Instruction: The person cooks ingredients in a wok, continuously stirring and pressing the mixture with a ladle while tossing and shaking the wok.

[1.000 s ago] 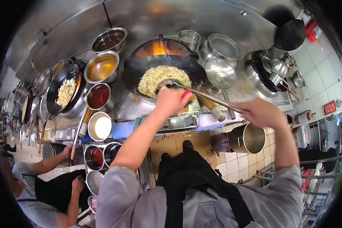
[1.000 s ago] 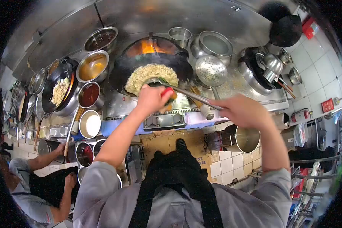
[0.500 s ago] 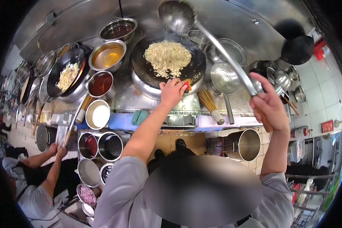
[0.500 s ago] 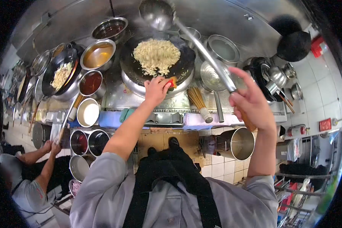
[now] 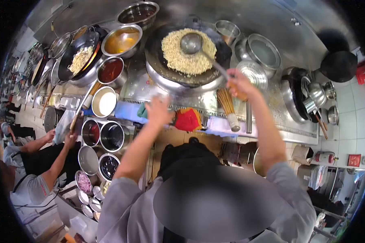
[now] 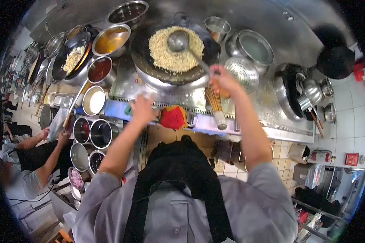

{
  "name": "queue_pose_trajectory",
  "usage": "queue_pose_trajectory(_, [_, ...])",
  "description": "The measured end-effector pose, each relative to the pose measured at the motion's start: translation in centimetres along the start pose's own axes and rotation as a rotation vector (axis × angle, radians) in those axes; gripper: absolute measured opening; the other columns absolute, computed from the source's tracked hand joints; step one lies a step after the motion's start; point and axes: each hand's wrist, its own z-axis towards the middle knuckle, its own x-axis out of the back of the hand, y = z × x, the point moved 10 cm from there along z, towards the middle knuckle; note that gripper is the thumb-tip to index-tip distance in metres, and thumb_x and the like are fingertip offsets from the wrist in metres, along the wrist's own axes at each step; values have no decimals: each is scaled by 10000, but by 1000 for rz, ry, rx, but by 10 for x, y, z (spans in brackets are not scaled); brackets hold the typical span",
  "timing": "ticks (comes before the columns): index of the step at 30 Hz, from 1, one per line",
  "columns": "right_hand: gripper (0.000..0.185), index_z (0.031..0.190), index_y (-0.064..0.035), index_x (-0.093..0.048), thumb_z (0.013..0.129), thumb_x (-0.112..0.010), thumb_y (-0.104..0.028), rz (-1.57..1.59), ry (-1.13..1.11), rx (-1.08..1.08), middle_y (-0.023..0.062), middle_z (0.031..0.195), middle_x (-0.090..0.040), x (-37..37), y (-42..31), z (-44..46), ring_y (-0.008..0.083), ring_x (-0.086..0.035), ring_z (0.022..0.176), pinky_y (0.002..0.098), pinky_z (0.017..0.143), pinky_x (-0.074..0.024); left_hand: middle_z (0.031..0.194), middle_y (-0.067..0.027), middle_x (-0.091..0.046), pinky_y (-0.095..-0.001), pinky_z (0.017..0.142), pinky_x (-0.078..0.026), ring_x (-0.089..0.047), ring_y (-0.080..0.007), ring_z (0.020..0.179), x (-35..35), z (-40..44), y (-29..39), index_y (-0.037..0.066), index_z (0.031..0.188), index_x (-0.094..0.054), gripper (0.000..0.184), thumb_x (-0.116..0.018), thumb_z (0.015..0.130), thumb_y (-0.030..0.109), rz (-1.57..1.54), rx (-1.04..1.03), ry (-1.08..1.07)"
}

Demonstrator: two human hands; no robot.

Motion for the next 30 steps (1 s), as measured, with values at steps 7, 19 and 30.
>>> queue_pose_trajectory(7, [290, 1194, -116, -521, 911, -472, -79, -1726, 463, 498, 257, 937, -660, -16, -100, -79, 329, -692, 814, 480, 652, -536, 1399, -222, -454, -573, 995, -404, -520, -404, 1230, -52, 19, -96, 195, 1533, -141, 1177, -813, 640, 565, 172, 274, -466])
queue_pose_trajectory(19, [333, 1215, -23, -535, 906, -578, -140, -30, -148, 54, 95, 821, -627, -58, 70, 3, 215, -609, 689, 350, 607, -503, 1214, -161, -589, -437, 906, -517, -587, -322, 1105, -94, -83, -72, 20, 1248, -483, 375, -555, 906, 155, -2165, 669, 200])
queue_pose_trajectory(30, [477, 1424, -116, -431, 987, -500, -293, -665, 67, 550, 254, 1005, -658, -65, 21, -2, 422, -641, 937, 511, 814, -491, 938, -125, -599, -385, 724, -536, -588, -226, 798, -49, -57, 30, 43, 1078, -543, 425, -538, 899, 428, -2217, 811, -90])
